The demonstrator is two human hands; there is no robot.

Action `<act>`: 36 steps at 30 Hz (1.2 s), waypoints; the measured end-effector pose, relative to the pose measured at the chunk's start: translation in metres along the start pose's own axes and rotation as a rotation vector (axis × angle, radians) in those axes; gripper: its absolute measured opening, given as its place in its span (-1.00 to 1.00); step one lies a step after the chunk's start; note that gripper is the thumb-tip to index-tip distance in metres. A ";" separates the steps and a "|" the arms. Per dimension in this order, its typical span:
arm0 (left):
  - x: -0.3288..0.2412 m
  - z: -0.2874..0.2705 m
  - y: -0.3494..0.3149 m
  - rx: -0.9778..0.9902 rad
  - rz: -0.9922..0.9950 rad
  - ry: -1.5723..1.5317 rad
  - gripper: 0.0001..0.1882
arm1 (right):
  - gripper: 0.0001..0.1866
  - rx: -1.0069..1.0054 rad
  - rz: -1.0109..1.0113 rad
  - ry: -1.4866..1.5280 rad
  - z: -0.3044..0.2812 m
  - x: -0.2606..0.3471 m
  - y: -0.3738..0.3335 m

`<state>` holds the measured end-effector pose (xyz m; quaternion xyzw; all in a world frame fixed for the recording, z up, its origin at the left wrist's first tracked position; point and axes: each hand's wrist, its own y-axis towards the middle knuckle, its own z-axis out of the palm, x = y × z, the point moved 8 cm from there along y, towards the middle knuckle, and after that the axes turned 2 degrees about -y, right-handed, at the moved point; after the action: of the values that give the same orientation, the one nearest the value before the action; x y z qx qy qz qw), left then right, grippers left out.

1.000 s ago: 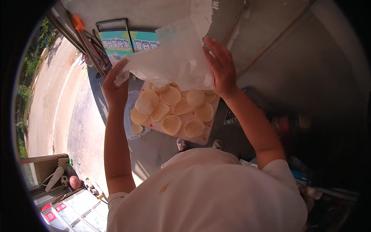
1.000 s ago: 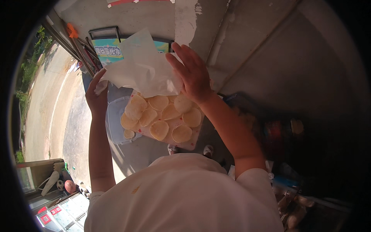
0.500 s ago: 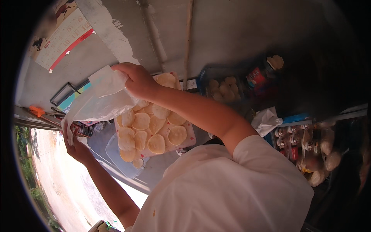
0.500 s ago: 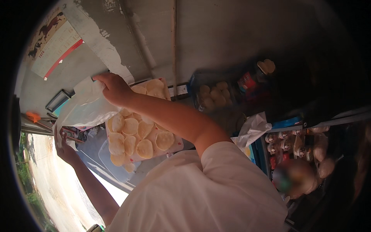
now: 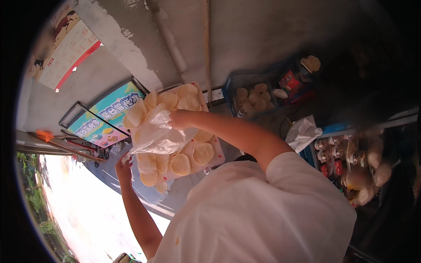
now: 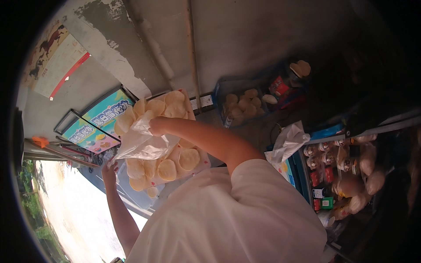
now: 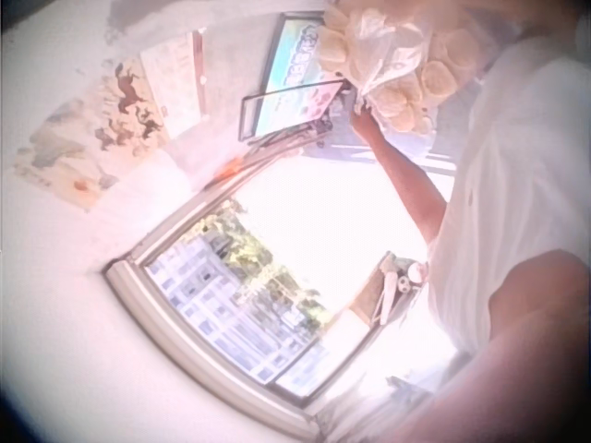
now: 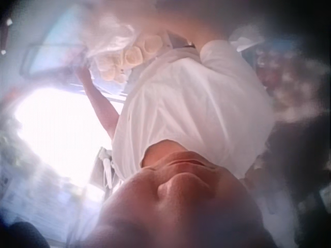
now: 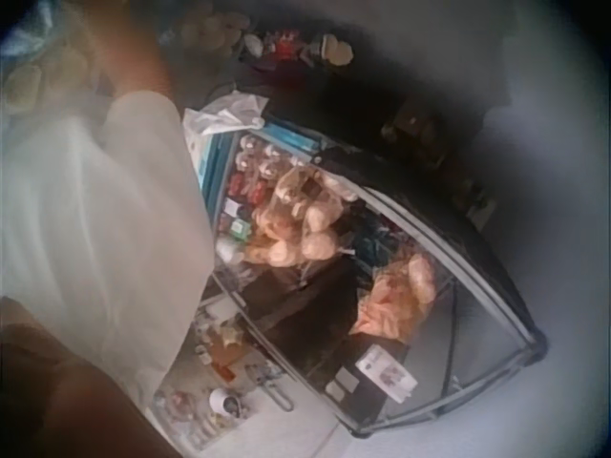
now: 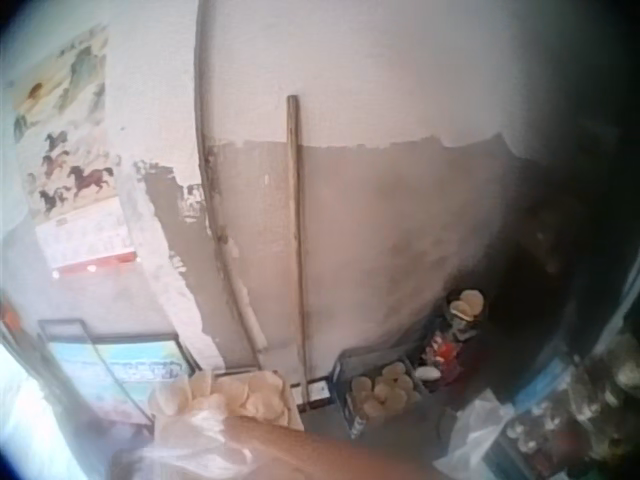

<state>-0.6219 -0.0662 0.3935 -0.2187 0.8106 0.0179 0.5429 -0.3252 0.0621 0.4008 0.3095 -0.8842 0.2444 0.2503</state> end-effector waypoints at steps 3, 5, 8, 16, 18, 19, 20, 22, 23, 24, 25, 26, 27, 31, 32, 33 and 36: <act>-0.129 -0.046 -0.020 -0.446 0.484 -0.180 -0.68 | -0.67 -0.612 -0.217 0.145 -0.111 0.065 -0.018; -0.194 -0.046 -0.057 -0.647 0.694 -0.120 -0.68 | -0.66 -1.138 -0.593 0.196 -0.160 0.103 -0.078; -0.156 -0.059 -0.044 -0.685 0.593 -0.093 -0.70 | -0.67 -1.139 -0.792 -0.088 -0.148 0.122 -0.096; 0.011 0.011 -0.039 0.149 0.026 0.292 -0.74 | -0.66 0.361 -0.120 -0.198 0.047 -0.009 -0.033; -0.032 -0.001 -0.031 0.011 0.159 0.276 -0.72 | -0.60 0.116 0.033 -0.120 -0.017 -0.004 -0.023; -0.070 -0.009 -0.034 -0.149 0.209 0.195 -0.72 | -0.59 -0.129 0.037 -0.024 -0.062 0.005 -0.024; -0.088 -0.022 -0.040 -0.265 0.305 0.164 -0.73 | -0.59 -0.300 -0.057 0.037 -0.091 0.018 -0.021; -0.127 -0.029 -0.068 -0.438 0.406 0.033 -0.68 | -0.65 -0.411 -0.108 0.396 -0.137 0.041 -0.033; -0.138 -0.026 -0.086 -0.440 0.375 -0.072 -0.66 | -0.65 -0.521 -0.171 0.498 -0.152 0.049 -0.039; -0.151 -0.022 -0.105 -0.518 0.455 0.018 -0.67 | -0.64 -0.523 -0.226 0.367 -0.165 0.048 -0.043; -0.150 -0.011 -0.122 -0.525 0.464 -0.043 -0.67 | -0.63 -0.547 -0.254 0.562 -0.172 0.044 -0.047; -0.140 0.005 -0.139 -0.546 0.473 -0.034 -0.68 | -0.64 -0.535 -0.244 0.614 -0.178 0.034 -0.049; -0.132 0.030 -0.156 -0.451 0.355 -0.174 -0.67 | -0.65 -0.586 -0.253 0.618 -0.183 0.020 -0.054; -0.093 0.134 -0.233 -0.191 0.260 -0.044 -0.62 | -0.63 -0.509 -0.334 0.650 -0.169 -0.037 -0.034; -0.082 0.151 -0.246 -0.187 0.268 -0.007 -0.61 | -0.65 -0.436 -0.437 0.521 -0.161 -0.033 -0.030; -0.074 0.152 -0.258 -0.176 0.187 -0.040 -0.61 | -0.67 -0.383 -0.529 0.396 -0.151 -0.026 -0.025; -0.055 0.140 -0.295 -0.120 -0.037 -0.212 -0.62 | -0.69 -0.236 -0.623 0.326 -0.105 0.035 -0.027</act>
<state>-0.3720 -0.2771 0.4459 -0.2627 0.7420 0.0793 0.6117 -0.3007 0.0906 0.5083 0.4898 -0.7183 0.0991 0.4841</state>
